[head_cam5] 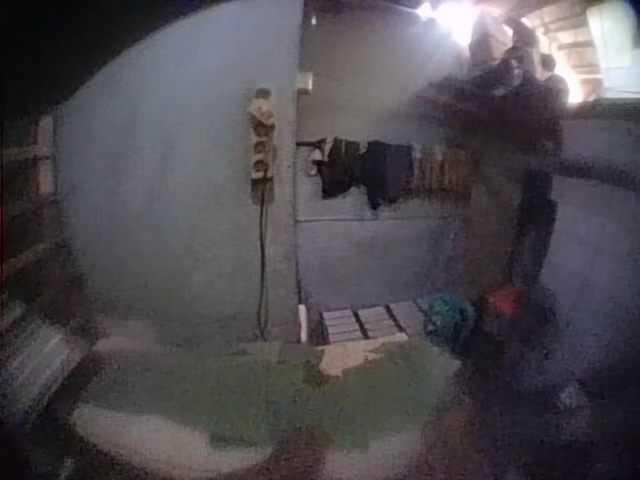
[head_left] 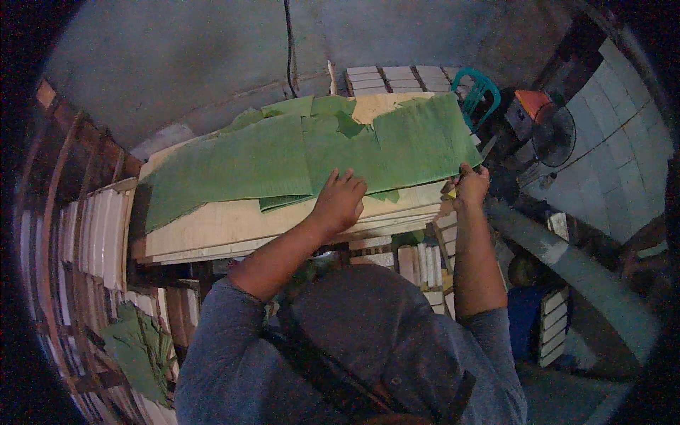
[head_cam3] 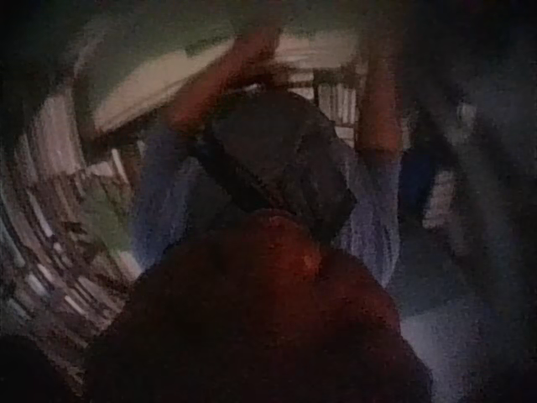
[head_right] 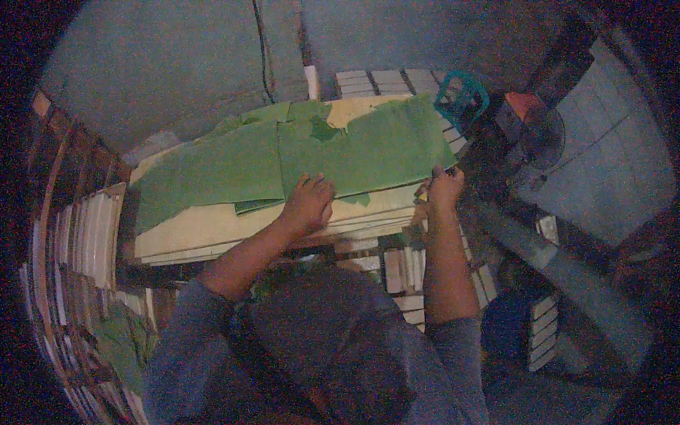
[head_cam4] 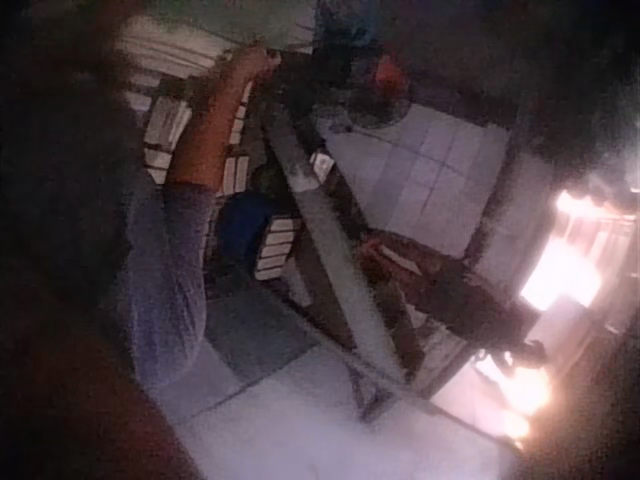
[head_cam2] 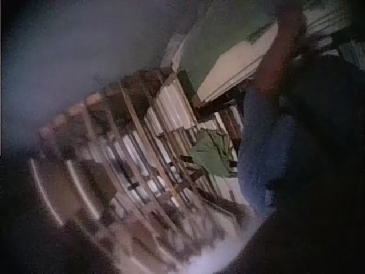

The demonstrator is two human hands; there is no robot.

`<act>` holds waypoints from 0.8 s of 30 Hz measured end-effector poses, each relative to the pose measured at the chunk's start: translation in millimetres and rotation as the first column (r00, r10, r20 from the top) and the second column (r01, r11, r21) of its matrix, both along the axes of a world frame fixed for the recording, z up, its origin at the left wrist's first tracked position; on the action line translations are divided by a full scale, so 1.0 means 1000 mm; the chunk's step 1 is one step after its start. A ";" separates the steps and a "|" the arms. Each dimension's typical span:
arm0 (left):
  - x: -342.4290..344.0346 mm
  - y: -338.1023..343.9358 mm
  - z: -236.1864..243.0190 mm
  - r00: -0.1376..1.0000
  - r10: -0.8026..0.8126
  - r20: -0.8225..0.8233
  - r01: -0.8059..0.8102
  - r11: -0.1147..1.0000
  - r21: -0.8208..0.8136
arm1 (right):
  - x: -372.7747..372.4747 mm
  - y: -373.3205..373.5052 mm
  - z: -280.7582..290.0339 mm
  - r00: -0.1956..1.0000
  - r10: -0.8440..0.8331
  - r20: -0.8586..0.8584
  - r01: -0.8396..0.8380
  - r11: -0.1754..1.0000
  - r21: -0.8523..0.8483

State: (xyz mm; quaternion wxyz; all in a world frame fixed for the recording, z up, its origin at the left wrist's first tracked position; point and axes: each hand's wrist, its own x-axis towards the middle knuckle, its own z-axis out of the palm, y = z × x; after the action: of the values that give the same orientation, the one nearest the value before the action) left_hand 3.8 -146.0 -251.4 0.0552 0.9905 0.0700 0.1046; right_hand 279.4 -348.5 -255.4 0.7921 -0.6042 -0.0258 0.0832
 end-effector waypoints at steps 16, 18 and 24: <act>0.050 0.058 -0.016 0.995 0.011 0.101 0.002 0.992 -0.129 | 0.006 -0.033 -0.008 0.854 -0.061 0.517 0.377 0.756 -0.535; 0.058 0.067 -0.001 0.999 0.028 -0.041 -0.033 0.991 -0.129 | -0.030 -0.014 0.004 0.800 0.244 0.548 0.229 0.720 -0.655; 0.056 0.078 -0.004 0.996 0.066 -0.057 -0.070 0.995 -0.075 | -0.116 0.078 -0.004 0.593 0.696 0.405 0.010 0.496 -0.868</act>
State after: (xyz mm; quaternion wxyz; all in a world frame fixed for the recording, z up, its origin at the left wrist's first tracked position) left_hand 59.6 -67.9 -255.8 0.0875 0.9872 0.1093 0.0768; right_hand 163.5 -270.1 -259.1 0.3103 -0.8490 -0.4275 0.0150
